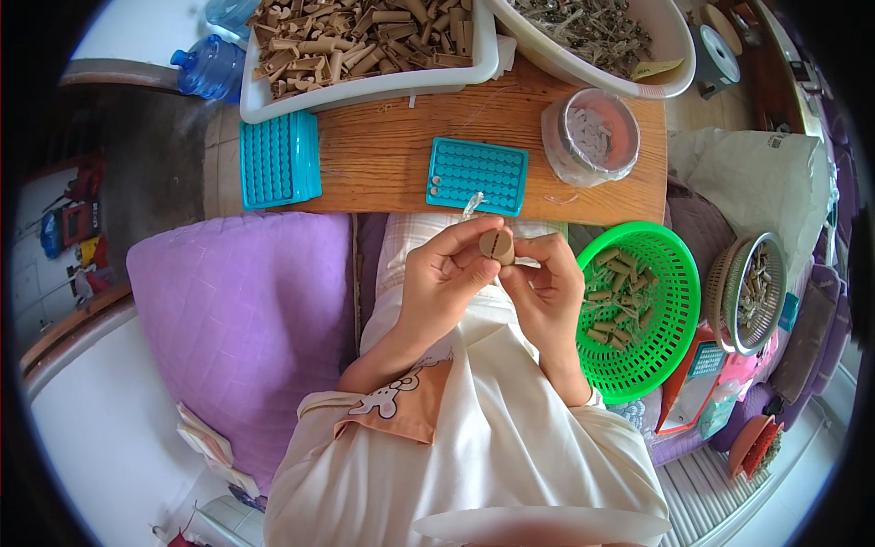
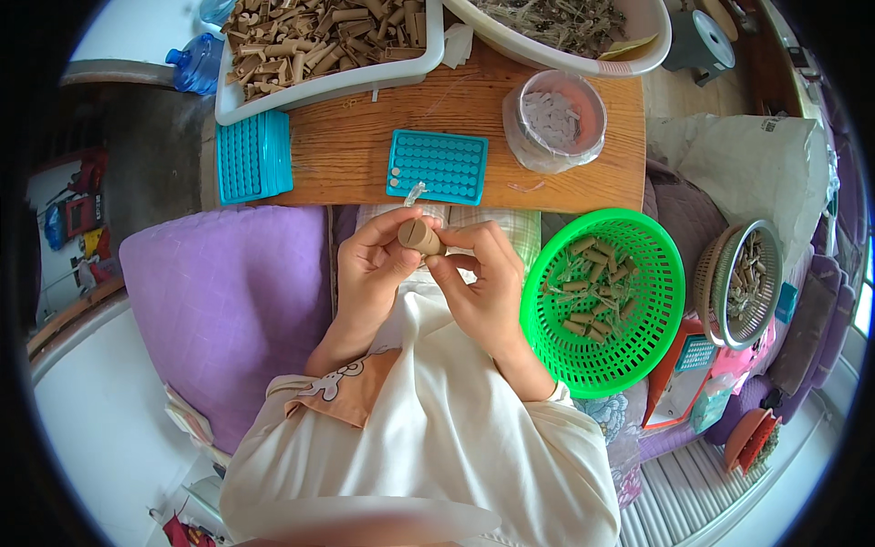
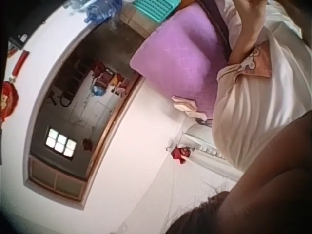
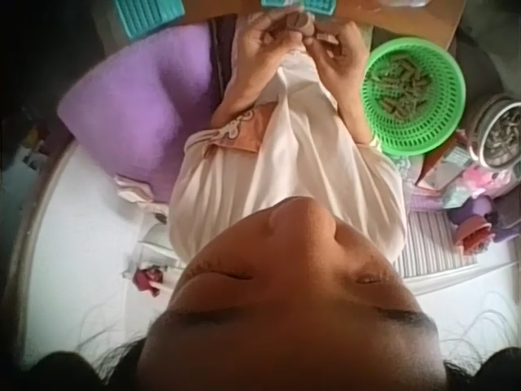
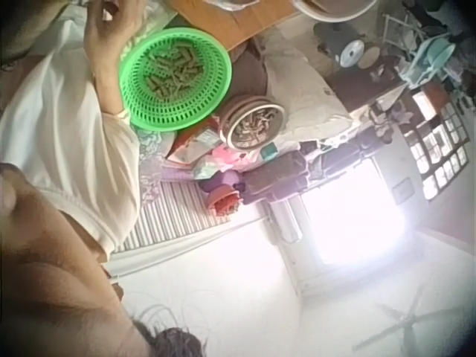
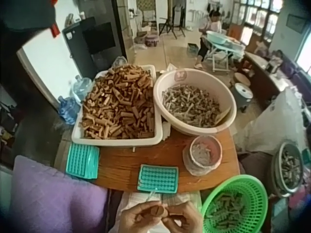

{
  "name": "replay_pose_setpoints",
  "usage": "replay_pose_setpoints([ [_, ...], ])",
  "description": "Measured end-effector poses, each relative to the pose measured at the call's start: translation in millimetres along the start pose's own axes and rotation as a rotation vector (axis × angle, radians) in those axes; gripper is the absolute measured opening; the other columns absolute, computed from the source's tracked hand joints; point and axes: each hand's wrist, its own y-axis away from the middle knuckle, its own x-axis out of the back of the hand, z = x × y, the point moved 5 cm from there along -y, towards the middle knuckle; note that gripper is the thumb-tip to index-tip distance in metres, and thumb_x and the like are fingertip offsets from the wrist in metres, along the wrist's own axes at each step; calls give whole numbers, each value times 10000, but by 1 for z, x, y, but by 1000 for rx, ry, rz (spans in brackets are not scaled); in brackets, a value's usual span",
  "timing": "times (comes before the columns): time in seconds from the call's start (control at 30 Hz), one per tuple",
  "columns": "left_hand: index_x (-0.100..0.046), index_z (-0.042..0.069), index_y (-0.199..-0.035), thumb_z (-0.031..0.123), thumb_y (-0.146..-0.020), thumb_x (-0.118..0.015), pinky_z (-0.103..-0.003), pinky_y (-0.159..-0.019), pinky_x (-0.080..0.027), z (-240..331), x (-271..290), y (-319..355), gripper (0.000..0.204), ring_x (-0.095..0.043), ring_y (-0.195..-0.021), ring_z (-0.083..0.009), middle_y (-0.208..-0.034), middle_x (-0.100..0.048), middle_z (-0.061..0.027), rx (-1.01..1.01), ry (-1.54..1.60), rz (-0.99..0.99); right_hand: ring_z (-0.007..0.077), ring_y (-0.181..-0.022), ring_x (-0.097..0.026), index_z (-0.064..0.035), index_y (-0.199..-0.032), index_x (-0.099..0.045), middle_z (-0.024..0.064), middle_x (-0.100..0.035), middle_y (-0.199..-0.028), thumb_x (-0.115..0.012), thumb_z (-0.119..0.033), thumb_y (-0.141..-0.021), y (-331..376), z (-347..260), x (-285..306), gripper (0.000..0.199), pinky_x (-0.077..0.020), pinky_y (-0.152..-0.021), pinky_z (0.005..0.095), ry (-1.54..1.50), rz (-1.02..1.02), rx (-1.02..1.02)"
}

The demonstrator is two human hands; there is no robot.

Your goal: The person assembles small metal pins and plastic housings into larger units by hand.

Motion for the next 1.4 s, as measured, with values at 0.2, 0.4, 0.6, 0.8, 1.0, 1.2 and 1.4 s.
replay_pose_setpoints([
  [0.2, -448, -29, -1124, 4, -780, -560, -247, -813, -439, 7, 3, -1, 364, -534, -935, -132, -1040, -540, -101, 21, 102, -109, 159, -798, -567, 44, -889, -546, 83, -506, -844, -614, 88, -679, 0, -14, 4, 224, -531, -665, 244, -43, -21, -3],
  [0.4, -459, -32, -1108, -9, -777, -557, -259, -847, -427, 13, -5, 1, 345, -516, -982, -152, -1059, -530, -107, -53, 39, -98, 163, -762, -579, 40, -882, -559, 88, -525, -821, -628, 87, -660, -2, -20, 2, 238, -531, -651, 245, 71, -21, 43],
  [0.6, -456, -32, -1115, -5, -792, -539, -264, -845, -427, 12, -4, 0, 334, -515, -988, -163, -1080, -522, -114, -68, -53, -57, 171, -738, -584, 32, -859, -560, 94, -533, -805, -633, 91, -648, -3, -13, 0, 231, -529, -643, 247, 119, -7, 24],
  [0.8, -450, -36, -1134, 186, -800, -578, -253, -791, -437, 14, -14, 5, 421, -534, -929, -150, -1024, -553, -135, -208, -405, -4, 203, -699, -580, 16, -858, -542, 99, -533, -750, -667, 48, -616, -5, -4, -2, 274, -495, -599, 275, 200, 3, 67],
  [1.0, -489, -38, -976, 395, -825, -485, -312, -794, -443, 16, -13, -3, 459, -585, -848, -222, -871, -583, -123, -502, -605, -11, 247, -570, -522, -3, -847, -524, 121, -515, -693, -601, -12, -650, 1, -1, -20, 211, -421, -500, 308, 359, -166, 237],
  [1.2, -447, -20, -955, 416, -835, -448, -377, -808, -440, 10, -14, -3, 453, -583, -820, -246, -803, -553, -106, -447, -454, -32, 222, -488, -492, 11, -850, -523, 108, -497, -621, -586, -88, -724, 4, 4, -24, 172, -386, -434, 295, 338, -112, 354],
  [1.4, -425, 7, -979, 381, -857, -429, -329, -775, -441, -4, -8, -14, 394, -549, -903, -222, -875, -517, -100, -333, -264, -46, 243, -530, -513, 29, -901, -512, 125, -512, -640, -584, -130, -739, -9, 13, -23, 238, -403, -470, 305, 344, -203, 157],
])
